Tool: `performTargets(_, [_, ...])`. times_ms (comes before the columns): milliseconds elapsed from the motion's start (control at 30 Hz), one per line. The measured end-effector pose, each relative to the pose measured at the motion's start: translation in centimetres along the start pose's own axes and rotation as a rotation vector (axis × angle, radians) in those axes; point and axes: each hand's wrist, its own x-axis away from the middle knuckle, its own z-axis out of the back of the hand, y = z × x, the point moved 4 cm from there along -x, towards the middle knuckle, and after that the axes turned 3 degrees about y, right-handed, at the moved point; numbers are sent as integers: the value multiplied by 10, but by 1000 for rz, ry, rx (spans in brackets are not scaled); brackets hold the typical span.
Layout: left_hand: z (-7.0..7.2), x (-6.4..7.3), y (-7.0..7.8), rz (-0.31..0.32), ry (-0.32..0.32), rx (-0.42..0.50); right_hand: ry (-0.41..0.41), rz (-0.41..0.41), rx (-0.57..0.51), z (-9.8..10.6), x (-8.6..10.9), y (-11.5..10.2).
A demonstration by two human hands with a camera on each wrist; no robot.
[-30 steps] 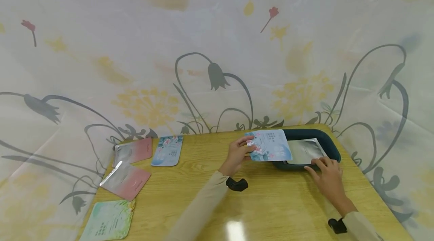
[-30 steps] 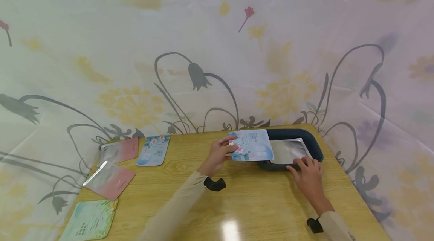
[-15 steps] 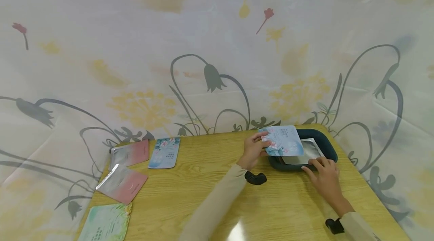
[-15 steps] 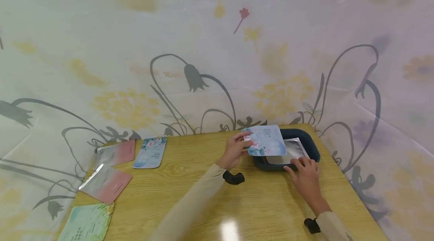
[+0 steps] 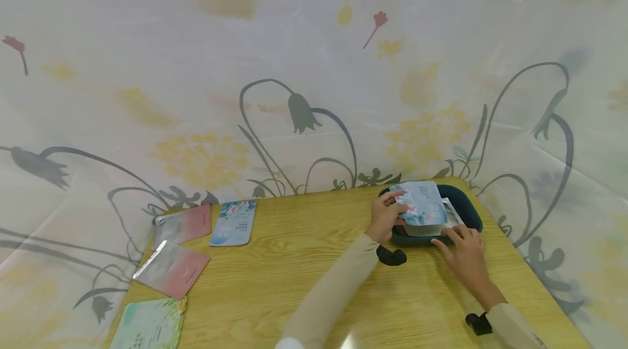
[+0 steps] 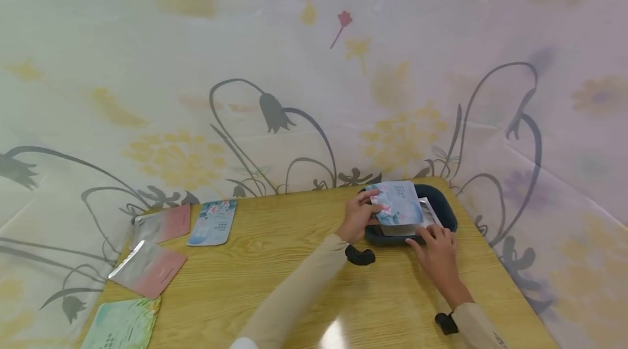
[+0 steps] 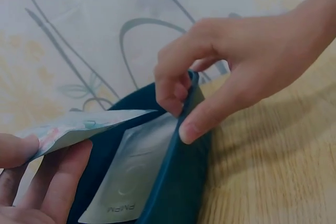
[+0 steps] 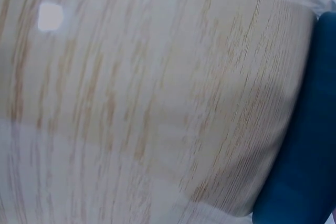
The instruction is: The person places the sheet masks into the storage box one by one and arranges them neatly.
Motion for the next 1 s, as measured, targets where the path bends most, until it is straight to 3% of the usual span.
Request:
performTargets(367, [-10,-3,-19,-23,-87,-87,14,31,-14,0,0,0])
performTargets(533, [-9,-4,-25,-63,-57,-175,23,31,-23,0,1,1])
performTargets(833, [-9,-3,-23,-153,57,-481,26,23,-25,0,0,1])
performTargets(1000, [-10,-1,-19,-194,19,-730,13,13,-21,0,0,0])
